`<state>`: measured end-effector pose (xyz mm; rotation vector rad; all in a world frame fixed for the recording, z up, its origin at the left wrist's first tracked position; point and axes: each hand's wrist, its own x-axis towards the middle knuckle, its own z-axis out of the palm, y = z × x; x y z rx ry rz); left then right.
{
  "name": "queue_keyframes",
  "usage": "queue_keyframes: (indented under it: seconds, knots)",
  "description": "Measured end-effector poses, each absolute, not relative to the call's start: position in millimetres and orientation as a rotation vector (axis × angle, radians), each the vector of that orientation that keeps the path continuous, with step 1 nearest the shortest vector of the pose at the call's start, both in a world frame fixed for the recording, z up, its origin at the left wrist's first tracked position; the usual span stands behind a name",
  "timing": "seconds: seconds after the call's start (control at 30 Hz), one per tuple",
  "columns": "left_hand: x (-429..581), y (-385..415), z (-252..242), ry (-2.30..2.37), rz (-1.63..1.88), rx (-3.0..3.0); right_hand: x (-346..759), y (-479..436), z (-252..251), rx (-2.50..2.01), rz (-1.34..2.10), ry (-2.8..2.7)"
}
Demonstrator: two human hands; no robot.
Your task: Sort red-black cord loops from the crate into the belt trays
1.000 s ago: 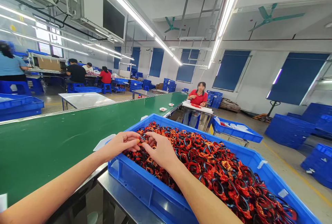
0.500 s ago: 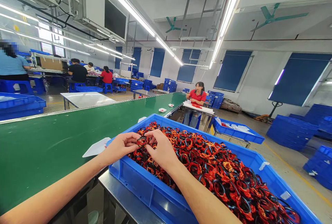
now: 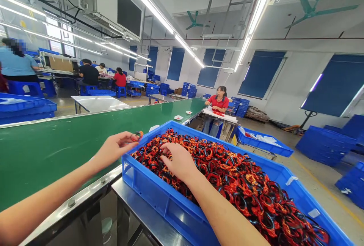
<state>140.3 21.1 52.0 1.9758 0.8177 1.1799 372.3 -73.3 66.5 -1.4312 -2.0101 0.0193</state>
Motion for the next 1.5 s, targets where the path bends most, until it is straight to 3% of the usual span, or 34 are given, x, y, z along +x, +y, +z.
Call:
queue_keyframes:
  seconds: [0.1, 0.3, 0.47, 0.57, 0.77, 1.03, 1.5]
  knots:
    - [92, 40, 51, 1.006, 1.152, 2.043, 372, -75, 65, -1.448, -0.075, -2.214]
    - [21, 56, 27, 1.376, 0.592, 2.36, 368, -75, 61, -1.432, -0.108, -2.341]
    - [2, 58, 10, 1.499, 0.429, 2.375, 368, -76, 60, -1.43, -0.119, -2.333]
    - [4, 59, 15, 1.49, 0.499, 2.402, 367, -77, 63, -1.426, -0.148, -2.344]
    - [73, 37, 46, 1.202, 1.064, 2.367, 368, -72, 71, -1.309, -0.096, -2.124]
    - [191, 1, 57, 0.571, 0.951, 2.231, 365, -75, 78, -1.266, 0.036, -1.838]
    - [197, -2, 50, 0.511, 1.012, 2.066, 365, -74, 73, -1.233, 0.023, -1.803]
